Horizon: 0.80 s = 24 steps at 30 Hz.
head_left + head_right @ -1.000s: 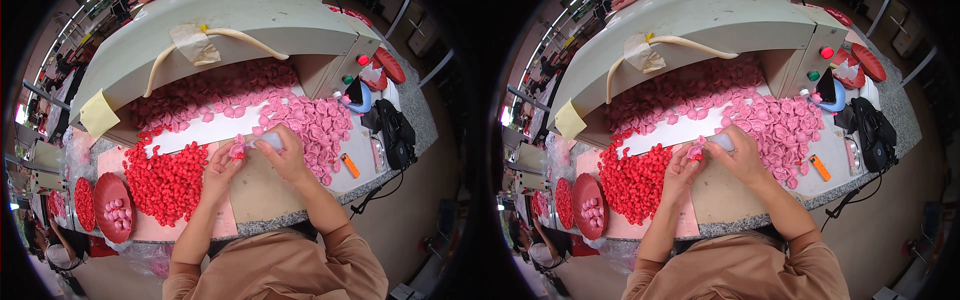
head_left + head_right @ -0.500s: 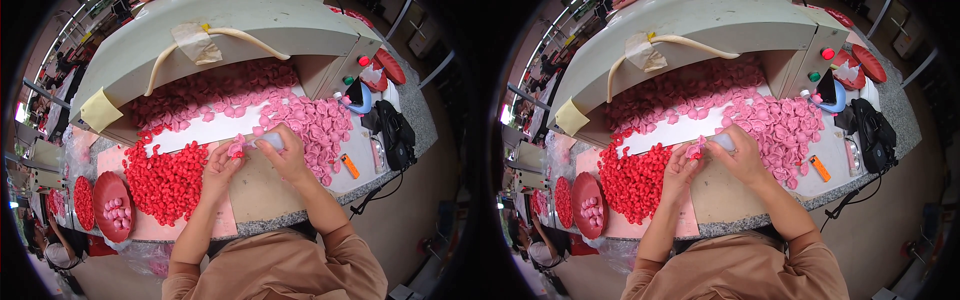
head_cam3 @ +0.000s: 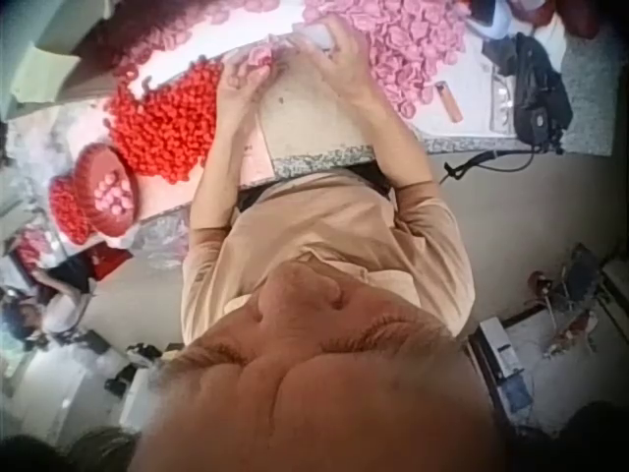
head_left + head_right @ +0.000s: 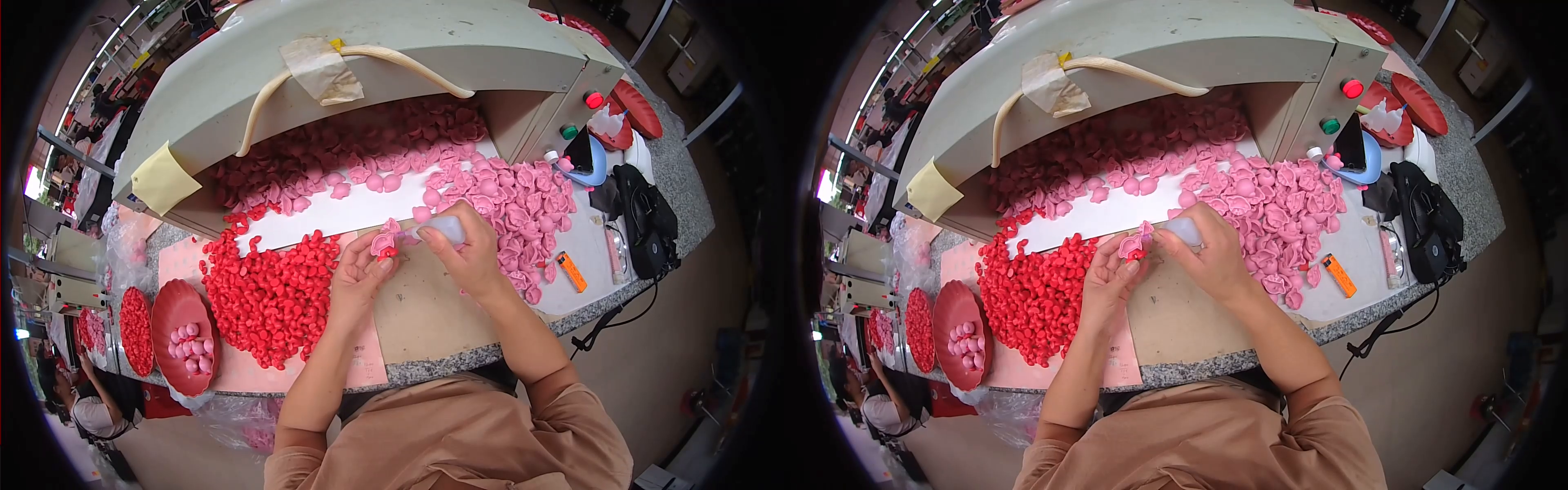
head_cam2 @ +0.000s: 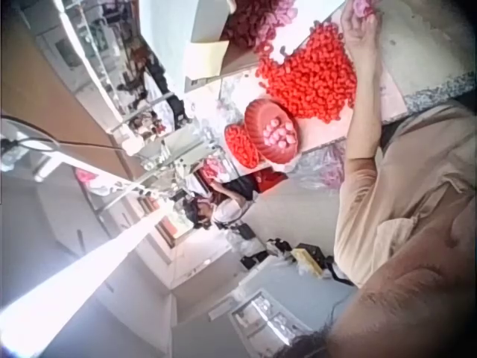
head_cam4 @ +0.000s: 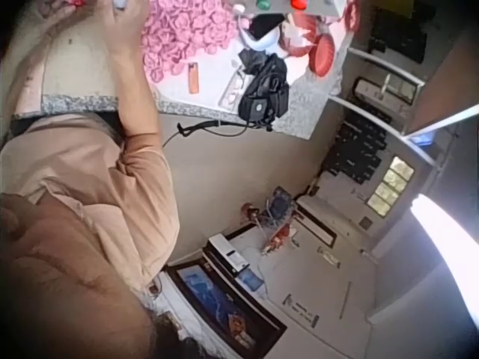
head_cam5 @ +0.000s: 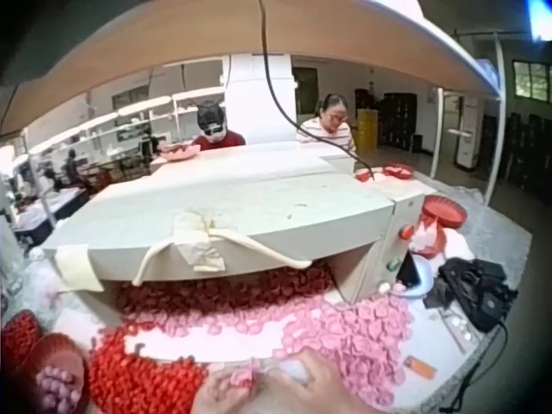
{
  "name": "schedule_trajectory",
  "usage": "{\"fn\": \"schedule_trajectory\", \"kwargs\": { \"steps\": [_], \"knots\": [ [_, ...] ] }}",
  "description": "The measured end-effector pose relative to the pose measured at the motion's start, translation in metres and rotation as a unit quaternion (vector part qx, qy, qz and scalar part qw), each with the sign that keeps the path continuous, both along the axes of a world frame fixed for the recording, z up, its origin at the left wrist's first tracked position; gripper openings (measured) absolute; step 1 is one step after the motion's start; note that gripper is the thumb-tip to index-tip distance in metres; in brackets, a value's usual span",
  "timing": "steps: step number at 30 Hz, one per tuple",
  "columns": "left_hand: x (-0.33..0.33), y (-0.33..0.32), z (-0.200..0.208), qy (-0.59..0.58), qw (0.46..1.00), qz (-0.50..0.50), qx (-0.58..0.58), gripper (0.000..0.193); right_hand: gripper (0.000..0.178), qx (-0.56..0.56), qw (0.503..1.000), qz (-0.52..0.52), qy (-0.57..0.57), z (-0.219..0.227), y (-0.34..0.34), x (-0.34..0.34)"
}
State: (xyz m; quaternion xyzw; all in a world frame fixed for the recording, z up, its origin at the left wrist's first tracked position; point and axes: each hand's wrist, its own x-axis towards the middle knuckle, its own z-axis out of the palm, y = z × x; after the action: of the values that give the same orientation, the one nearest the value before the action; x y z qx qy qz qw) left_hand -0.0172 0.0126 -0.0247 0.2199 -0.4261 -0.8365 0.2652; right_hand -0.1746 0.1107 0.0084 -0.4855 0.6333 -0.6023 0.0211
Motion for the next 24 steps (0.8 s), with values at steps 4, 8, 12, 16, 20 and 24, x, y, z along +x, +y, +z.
{"fn": "schedule_trajectory", "kwargs": {
  "steps": [4, 8, 12, 16, 20, 24],
  "knots": [
    [-0.0005, 0.0001, -0.0011, 0.003, 1.0, 0.002, -0.004, 0.044, 0.016, 0.004, 1.0, -0.002, 0.008, 0.0, 0.0005, -0.0012],
    [0.0001, 0.0, -0.0013, 0.0, 1.0, 0.007, 0.0, 0.044, 0.016, 0.009, 1.0, 0.001, 0.002, 0.0008, 0.0011, -0.0008],
    [0.0002, 0.0002, -0.0001, -0.001, 1.0, 0.006, -0.005, 0.044, 0.017, 0.003, 1.0, -0.003, -0.002, 0.0014, -0.0001, 0.0005],
    [-0.0001, -0.0002, -0.0014, -0.002, 1.0, 0.008, -0.002, 0.044, 0.018, -0.001, 1.0, -0.006, 0.019, -0.0001, -0.001, -0.0011],
    [-0.0008, 0.0007, -0.0011, 0.0, 1.0, 0.02, -0.022, 0.048, 0.019, 0.004, 1.0, -0.004, 0.005, -0.0007, -0.0006, 0.0],
    [-0.0013, 0.0017, 0.0037, 0.005, 1.0, 0.025, -0.015, 0.052, 0.019, 0.008, 1.0, -0.002, -0.005, -0.0014, -0.0004, -0.0001]
  ]
}}
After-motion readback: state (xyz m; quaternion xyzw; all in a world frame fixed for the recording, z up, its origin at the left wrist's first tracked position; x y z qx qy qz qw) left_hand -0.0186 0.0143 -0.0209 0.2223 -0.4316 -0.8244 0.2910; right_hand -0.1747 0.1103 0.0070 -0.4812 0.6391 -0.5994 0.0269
